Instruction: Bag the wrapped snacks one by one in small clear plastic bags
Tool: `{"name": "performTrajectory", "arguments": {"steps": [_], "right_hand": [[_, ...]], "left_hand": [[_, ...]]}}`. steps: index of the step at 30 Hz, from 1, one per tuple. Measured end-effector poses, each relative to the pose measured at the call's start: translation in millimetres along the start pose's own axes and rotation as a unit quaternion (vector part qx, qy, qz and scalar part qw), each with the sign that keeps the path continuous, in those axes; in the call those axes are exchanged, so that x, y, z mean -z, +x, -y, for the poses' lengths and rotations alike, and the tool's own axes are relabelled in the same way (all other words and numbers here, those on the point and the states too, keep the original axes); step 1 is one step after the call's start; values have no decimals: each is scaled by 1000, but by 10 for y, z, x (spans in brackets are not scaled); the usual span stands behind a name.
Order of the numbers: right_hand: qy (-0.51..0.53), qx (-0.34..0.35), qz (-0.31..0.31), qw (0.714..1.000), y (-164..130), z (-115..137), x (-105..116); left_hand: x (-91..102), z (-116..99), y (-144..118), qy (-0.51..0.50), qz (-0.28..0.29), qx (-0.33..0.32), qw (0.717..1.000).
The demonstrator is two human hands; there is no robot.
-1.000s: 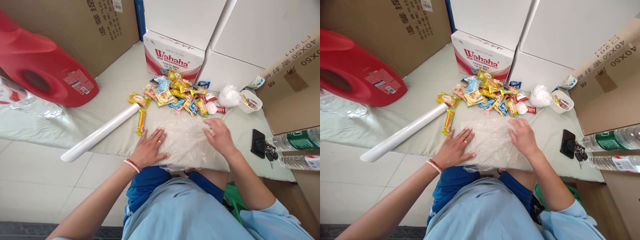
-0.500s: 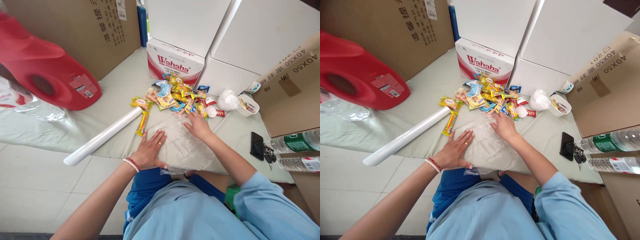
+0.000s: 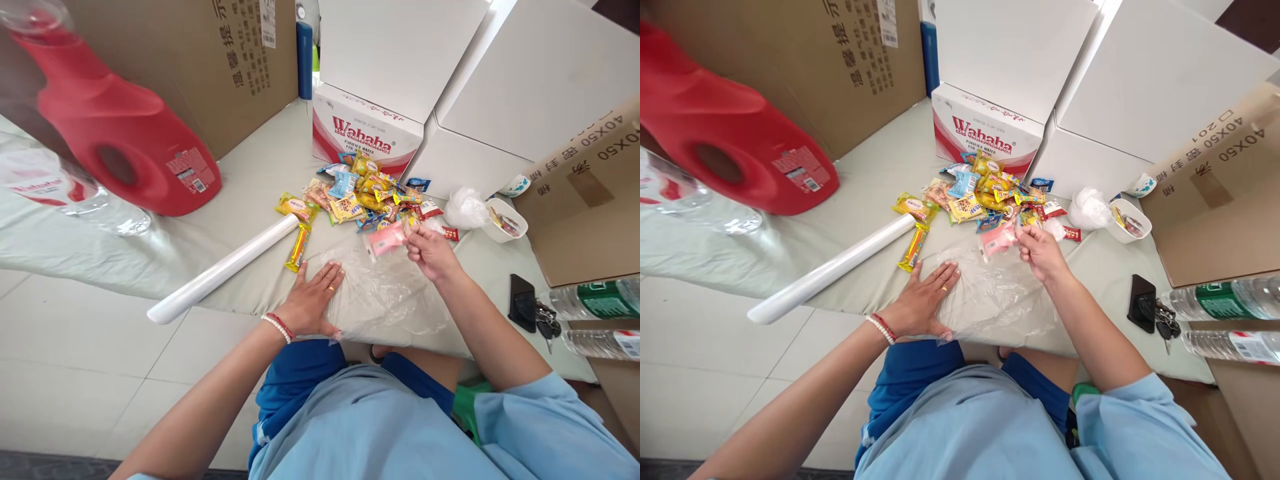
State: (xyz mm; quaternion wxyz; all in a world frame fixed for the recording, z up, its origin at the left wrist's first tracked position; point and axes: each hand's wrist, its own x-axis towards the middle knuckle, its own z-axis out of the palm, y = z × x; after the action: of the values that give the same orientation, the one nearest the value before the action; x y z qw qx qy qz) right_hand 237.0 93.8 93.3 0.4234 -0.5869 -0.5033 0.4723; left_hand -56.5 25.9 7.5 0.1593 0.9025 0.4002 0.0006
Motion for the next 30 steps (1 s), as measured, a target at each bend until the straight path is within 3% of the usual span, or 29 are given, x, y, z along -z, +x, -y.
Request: {"name": "performTrajectory", "arguments": {"steps": [2,5,8,10,13,16,20,22,24,27,30], "right_hand": [[56,-83,64,993,-250,-144,3],[-79,-119,101,985,-583,-376,-1],[-323,12,51,945,-766,-423,53],[-399,120,46,908,-796,-363,64],[-428,211,186,858,-780,-303,-33],[-480,227,275,801,-798,-347,-183],[-484,226,255,806,-973,-359,-244],[-470,244,288,798,-1107,-321,-246],[-472,261,348,767,-1250,-302,-277],[-496,265,408,719,-1441,-363,-388],[-530,261,394,704,-1575,-482,-502]], "left_hand": [[2,1,-2,0,-3,-4,1000],[-8,4,-5,3,-9,-6,1000],[-22,5,-8,7,-19,-6,1000],[-26,4,-7,6,-17,-8,1000],[-14,5,-8,6,-10,-7,1000],[17,31,-32,-3,-9,-13,1000],[77,152,-107,-61,-18,-36,997],[104,241,-136,-106,-32,-49,993],[127,309,-136,-147,-45,-49,987],[162,257,-75,-162,-73,2,984],[199,-36,0,-82,-144,92,982]]}}
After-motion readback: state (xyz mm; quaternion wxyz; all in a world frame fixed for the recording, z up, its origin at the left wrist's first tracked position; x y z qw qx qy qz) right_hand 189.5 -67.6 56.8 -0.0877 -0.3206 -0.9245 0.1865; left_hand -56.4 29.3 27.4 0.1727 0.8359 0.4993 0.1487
